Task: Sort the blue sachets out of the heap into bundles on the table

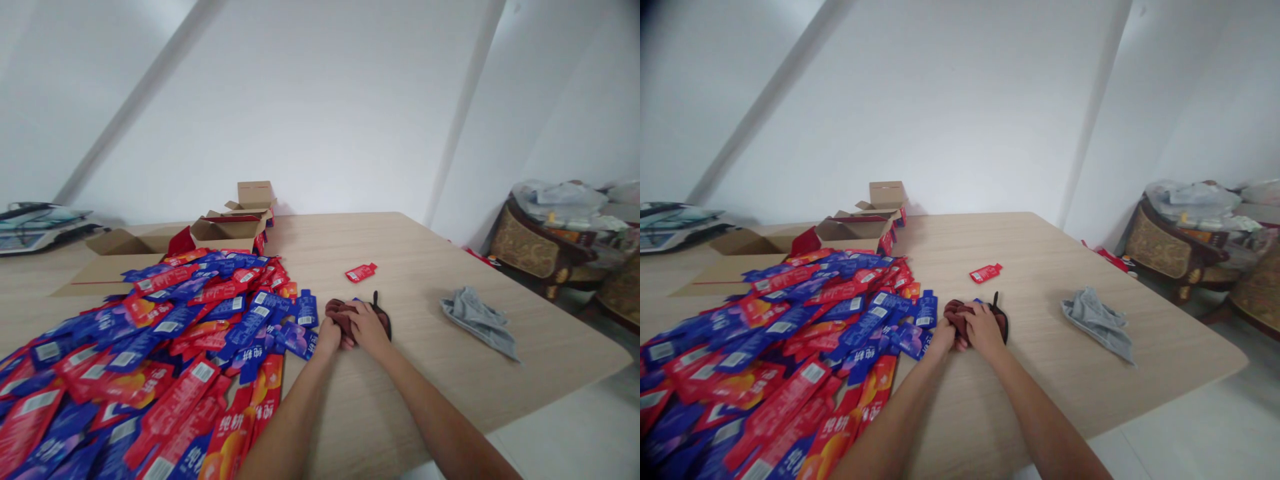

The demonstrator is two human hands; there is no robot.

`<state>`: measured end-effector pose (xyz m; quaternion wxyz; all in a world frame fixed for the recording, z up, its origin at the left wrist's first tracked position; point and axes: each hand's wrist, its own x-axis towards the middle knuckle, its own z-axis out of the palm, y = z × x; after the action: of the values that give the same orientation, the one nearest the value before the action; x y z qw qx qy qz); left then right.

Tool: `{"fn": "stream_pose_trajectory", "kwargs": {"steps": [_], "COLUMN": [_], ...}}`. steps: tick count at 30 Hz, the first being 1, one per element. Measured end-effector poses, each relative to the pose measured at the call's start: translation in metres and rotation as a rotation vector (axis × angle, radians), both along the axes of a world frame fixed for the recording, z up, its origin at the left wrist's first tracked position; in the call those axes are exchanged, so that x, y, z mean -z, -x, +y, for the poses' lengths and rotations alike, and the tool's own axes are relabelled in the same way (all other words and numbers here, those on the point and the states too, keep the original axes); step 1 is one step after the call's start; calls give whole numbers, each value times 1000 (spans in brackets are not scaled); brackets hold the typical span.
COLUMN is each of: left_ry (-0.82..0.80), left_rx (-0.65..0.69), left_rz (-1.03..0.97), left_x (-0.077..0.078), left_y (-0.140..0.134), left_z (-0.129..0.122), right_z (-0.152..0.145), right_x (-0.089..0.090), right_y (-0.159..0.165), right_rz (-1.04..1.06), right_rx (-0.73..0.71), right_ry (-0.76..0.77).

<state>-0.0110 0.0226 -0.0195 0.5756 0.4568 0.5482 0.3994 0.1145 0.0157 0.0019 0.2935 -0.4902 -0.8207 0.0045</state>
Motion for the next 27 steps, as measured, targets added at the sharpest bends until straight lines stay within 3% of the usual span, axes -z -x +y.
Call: {"fn": "stream_pose_trajectory", "kwargs": {"steps": [4, 6, 10, 14, 16, 19, 22, 27], "left_ry": [46, 41, -53, -416, -518, -426, -358, -558], "left_rx": [3, -19, -104, -398, -495, -408, -282, 21], "left_rz": [-85, -119, -253, -468, -544, -453, -107, 556], "left_x": [-7, -14, -43, -81, -89, -77, -52, -26], "left_y": [-2, 0, 24, 60, 67, 54, 23, -22], "left_z": [-6, -9, -13, -9, -1, 25, 61, 118], "right_z": [14, 19, 20, 18, 18, 19, 22, 30], "right_x": [-3, -3, 0, 3, 3, 4, 5, 9], "right_y": [-12, -18, -21, -21, -22, -22, -24, -35], "right_rz": [-183, -241, -255, -206, -172, -127, -57, 162], "right_rx": [342, 445, 477, 455, 443, 429, 418, 461], "right_ry": [80, 86, 43, 38, 43, 52, 26, -79]}}
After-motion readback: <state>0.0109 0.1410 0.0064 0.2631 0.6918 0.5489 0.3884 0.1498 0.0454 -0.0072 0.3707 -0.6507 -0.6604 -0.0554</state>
